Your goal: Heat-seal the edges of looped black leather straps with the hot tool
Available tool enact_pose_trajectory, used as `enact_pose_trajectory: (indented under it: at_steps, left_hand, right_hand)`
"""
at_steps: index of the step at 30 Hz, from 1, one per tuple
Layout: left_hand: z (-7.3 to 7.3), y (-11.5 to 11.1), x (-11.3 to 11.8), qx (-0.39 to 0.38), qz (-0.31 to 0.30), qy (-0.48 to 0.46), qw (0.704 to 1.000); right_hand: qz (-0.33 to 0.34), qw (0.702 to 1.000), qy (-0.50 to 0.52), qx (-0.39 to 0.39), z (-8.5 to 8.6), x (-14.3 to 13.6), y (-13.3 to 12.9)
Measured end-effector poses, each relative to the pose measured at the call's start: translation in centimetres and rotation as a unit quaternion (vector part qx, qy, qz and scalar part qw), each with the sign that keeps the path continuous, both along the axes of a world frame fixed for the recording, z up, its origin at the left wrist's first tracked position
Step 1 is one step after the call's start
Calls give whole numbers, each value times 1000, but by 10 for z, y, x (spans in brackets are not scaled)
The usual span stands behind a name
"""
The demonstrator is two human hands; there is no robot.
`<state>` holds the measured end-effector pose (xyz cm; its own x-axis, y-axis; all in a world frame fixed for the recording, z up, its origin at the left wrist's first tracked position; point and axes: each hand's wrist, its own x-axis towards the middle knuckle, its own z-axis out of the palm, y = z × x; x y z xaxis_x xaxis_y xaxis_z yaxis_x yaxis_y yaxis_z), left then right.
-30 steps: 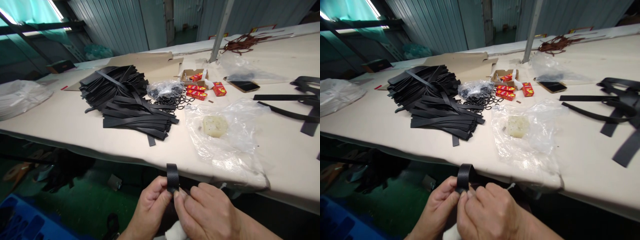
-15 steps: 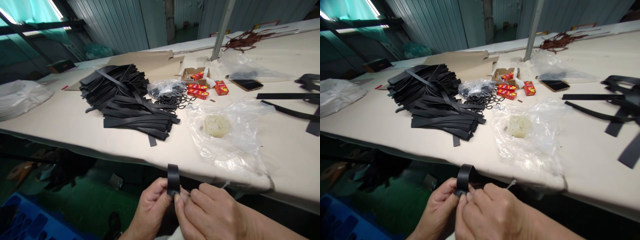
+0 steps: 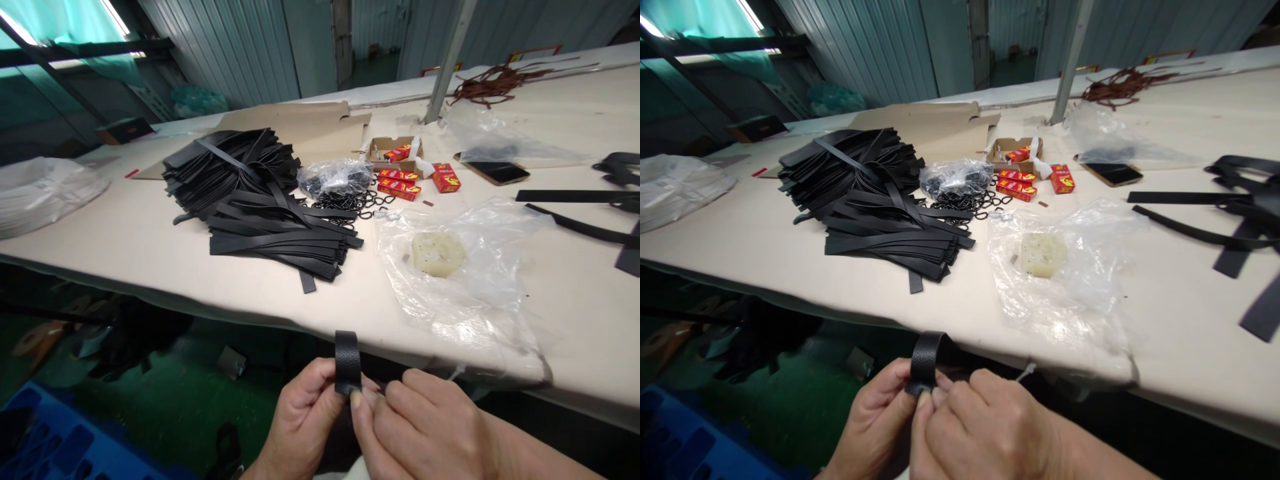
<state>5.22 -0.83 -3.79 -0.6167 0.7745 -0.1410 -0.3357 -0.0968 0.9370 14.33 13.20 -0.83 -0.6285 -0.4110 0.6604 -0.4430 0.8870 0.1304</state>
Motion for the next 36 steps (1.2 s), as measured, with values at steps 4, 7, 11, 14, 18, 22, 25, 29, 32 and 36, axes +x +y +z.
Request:
enact_pose_trajectory:
  at_steps: [4,7,11,14,18,22,25,29,32,36]
  left_hand:
    - [5,-1,-2,-17,0,66,998]
    - [6,-1,-3,-21,2,123,992]
    - [6,0,0,-29,5,135,990]
    - [5,0,1,-41,17,130,990]
    - [2,-1,-1,-61,19,140,988]
    - [-1,-1,-4,-82,45,136,986]
    - [-4,0,-4,-79,37,135,987]
    - [-5,4,-5,-97,13,85,992]
    - [-4,10,-8,-81,-19,-19,996]
    - [-2,15,-13,-62,-102,-134,984]
  right_hand:
    - [1,1000,-3,0,1,0,-1]
    - [-1,1000,4,-3,0,0,-1]
    - [-3,1000,7,-10,-2,1,-1]
    - [0,1000,10,-15,-1,-1,1]
    - [-6,998,-13,-61,-4,-1,1]
    - [-90,954,-61,-281,-17,2,-6]
    - [-120,857,-153,-476,-22,2,-14]
    - [-159,766,-222,-582,-22,-2,-21]
    - [-169,760,-218,-588,-24,-3,-21]
    - [-170,751,-210,-602,-30,-4,-19]
